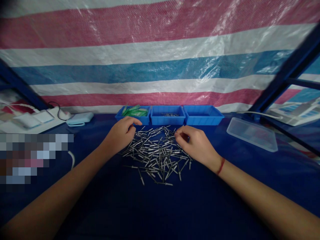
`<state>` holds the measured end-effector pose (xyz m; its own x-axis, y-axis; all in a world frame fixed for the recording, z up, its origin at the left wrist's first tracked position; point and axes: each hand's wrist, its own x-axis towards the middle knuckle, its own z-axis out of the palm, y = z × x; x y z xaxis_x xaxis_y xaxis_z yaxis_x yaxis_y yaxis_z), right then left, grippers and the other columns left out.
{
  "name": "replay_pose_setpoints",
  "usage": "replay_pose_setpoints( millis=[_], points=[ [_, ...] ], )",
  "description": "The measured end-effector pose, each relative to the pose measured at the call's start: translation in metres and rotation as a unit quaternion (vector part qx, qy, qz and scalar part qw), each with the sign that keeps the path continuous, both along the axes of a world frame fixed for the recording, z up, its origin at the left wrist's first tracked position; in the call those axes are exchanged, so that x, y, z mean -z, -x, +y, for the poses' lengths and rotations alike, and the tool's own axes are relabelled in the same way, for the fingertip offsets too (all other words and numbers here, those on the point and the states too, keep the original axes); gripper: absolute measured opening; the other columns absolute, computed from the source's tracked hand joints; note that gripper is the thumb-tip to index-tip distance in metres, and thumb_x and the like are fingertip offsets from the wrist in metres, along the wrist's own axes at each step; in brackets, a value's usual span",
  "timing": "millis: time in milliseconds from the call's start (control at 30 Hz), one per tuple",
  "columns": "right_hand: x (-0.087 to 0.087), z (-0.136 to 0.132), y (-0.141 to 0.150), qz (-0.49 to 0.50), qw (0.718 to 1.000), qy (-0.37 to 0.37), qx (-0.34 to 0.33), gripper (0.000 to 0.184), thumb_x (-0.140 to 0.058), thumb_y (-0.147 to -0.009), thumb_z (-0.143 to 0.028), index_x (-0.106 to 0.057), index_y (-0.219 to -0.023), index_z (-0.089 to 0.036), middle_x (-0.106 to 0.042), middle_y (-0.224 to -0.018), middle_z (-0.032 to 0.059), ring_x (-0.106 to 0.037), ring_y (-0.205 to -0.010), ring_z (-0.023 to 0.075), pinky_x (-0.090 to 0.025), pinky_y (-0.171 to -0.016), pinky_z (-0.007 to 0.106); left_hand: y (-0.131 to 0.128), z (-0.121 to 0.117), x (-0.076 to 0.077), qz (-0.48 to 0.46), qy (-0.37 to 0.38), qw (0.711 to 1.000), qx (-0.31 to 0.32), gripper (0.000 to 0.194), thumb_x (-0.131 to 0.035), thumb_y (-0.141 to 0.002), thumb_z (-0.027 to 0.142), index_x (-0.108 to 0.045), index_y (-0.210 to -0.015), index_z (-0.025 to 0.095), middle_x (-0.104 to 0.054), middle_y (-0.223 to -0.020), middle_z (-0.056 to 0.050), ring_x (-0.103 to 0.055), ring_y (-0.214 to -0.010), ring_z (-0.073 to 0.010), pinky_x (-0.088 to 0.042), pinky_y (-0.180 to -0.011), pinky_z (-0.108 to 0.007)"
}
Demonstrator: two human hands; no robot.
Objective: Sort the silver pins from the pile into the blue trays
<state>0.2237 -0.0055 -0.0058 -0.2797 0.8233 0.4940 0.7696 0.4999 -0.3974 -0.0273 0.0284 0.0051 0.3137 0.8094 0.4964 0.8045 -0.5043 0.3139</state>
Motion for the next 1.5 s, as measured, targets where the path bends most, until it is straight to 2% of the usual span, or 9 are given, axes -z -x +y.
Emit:
replay_pose_setpoints(
  millis=[300,667,867,967,1033,1133,1233,1367,1500],
  points=[
    [0.005,-0.002,-0.003,-0.01,0.998,-0.047,-0.042,0.013,-0.05,-0.082,-0.023,-0.06,-0.089,-0.017,-0.064,-0.076,0.003,-0.058,-0.064,0.0132,-0.046,-0.061,0.026,0.005,0.004,0.006,0.075,0.041,0.996,-0.021,0.027,-0.039,-0.08,0.014,-0.063,-0.092,0.017,-0.063,-0.092,-0.006,-0.059,-0.087,-0.0183,-0.046,-0.084,-0.034],
    [0.002,-0.016,0.008,-0.032,0.986,-0.056,-0.155,0.014,-0.047,-0.079,-0.012,-0.059,-0.083,-0.018,-0.062,-0.075,0.003,-0.056,-0.071,0.0142,-0.045,-0.067,0.028,0.0,-0.003,0.004,0.12,0.065,0.991,0.0,0.029,-0.038,-0.082,0.016,-0.064,-0.095,0.016,-0.064,-0.094,-0.007,-0.059,-0.089,-0.0191,-0.045,-0.085,-0.034],
    [-0.002,-0.02,0.008,-0.088,0.974,-0.033,-0.205,0.016,-0.046,-0.075,-0.011,-0.058,-0.085,-0.017,-0.061,-0.079,0.0047,-0.054,-0.075,0.0163,-0.043,-0.072,0.032,-0.008,-0.012,0.005,0.132,0.06,0.989,0.029,0.026,-0.04,-0.085,0.019,-0.064,-0.096,0.018,-0.062,-0.096,-0.006,-0.057,-0.091,-0.0196,-0.045,-0.086,-0.037],
    [-0.005,-0.015,0.002,-0.129,0.972,-0.019,-0.194,0.02,-0.045,-0.074,-0.011,-0.055,-0.091,-0.017,-0.06,-0.084,0.0057,-0.054,-0.08,0.0178,-0.043,-0.076,0.034,-0.015,-0.02,0.009,0.124,0.032,0.991,0.037,0.024,-0.045,-0.085,0.03,-0.063,-0.1,0.021,-0.058,-0.109,-0.007,-0.052,-0.101,-0.0233,-0.041,-0.091,-0.043],
    [-0.006,-0.01,-0.004,-0.139,0.977,-0.024,-0.159,0.02,-0.045,-0.074,-0.011,-0.053,-0.092,-0.017,-0.059,-0.087,0.0065,-0.054,-0.083,0.019,-0.043,-0.078,0.035,-0.021,-0.027,0.011,0.105,0.022,0.992,0.065,0.034,-0.047,-0.085,0.041,-0.058,-0.11,0.022,-0.051,-0.121,-0.009,-0.047,-0.111,-0.0254,-0.036,-0.096,-0.045],
    [-0.007,-0.002,-0.015,-0.136,0.986,-0.035,-0.087,0.019,-0.044,-0.074,-0.011,-0.051,-0.09,-0.019,-0.059,-0.087,0.0065,-0.054,-0.085,0.0208,-0.043,-0.078,0.036,-0.026,-0.039,0.015,0.105,0.065,0.986,0.116,0.052,-0.047,-0.081,0.057,-0.049,-0.122,0.026,-0.041,-0.134,-0.009,-0.037,-0.122,-0.03,-0.028,-0.102,-0.053],
    [-0.007,0.005,-0.023,-0.137,0.989,-0.035,-0.044,0.018,-0.044,-0.073,-0.011,-0.052,-0.087,-0.019,-0.059,-0.085,0.006,-0.054,-0.084,0.0215,-0.043,-0.077,0.038,-0.028,-0.047,0.016,0.119,0.099,0.976,0.153,0.056,-0.047,-0.078,0.061,-0.045,-0.126,0.033,-0.033,-0.142,-0.006,-0.03,-0.128,-0.033,-0.019,-0.103,-0.061],
    [-0.009,0.01,-0.029,-0.139,0.988,-0.018,-0.057,0.017,-0.043,-0.073,-0.01,-0.054,-0.082,-0.019,-0.06,-0.083,0.0056,-0.055,-0.081,0.0202,-0.043,-0.078,0.037,-0.026,-0.049,0.015,0.132,0.12,0.97,0.167,0.054,-0.048,-0.077,0.063,-0.047,-0.124,0.036,-0.03,-0.144,-0.005,-0.026,-0.13,-0.0343,-0.013,-0.104,-0.063],
    [-0.01,0.006,-0.024,-0.102,0.988,0.013,-0.116,0.015,-0.046,-0.075,-0.012,-0.058,-0.082,-0.019,-0.062,-0.084,0.005,-0.056,-0.081,0.0176,-0.044,-0.077,0.034,-0.025,-0.048,0.013,0.149,0.139,0.967,0.154,0.057,-0.046,-0.077,0.064,-0.048,-0.124,0.032,-0.032,-0.142,-0.008,-0.028,-0.13,-0.0341,-0.012,-0.103,-0.064]
  ],
)
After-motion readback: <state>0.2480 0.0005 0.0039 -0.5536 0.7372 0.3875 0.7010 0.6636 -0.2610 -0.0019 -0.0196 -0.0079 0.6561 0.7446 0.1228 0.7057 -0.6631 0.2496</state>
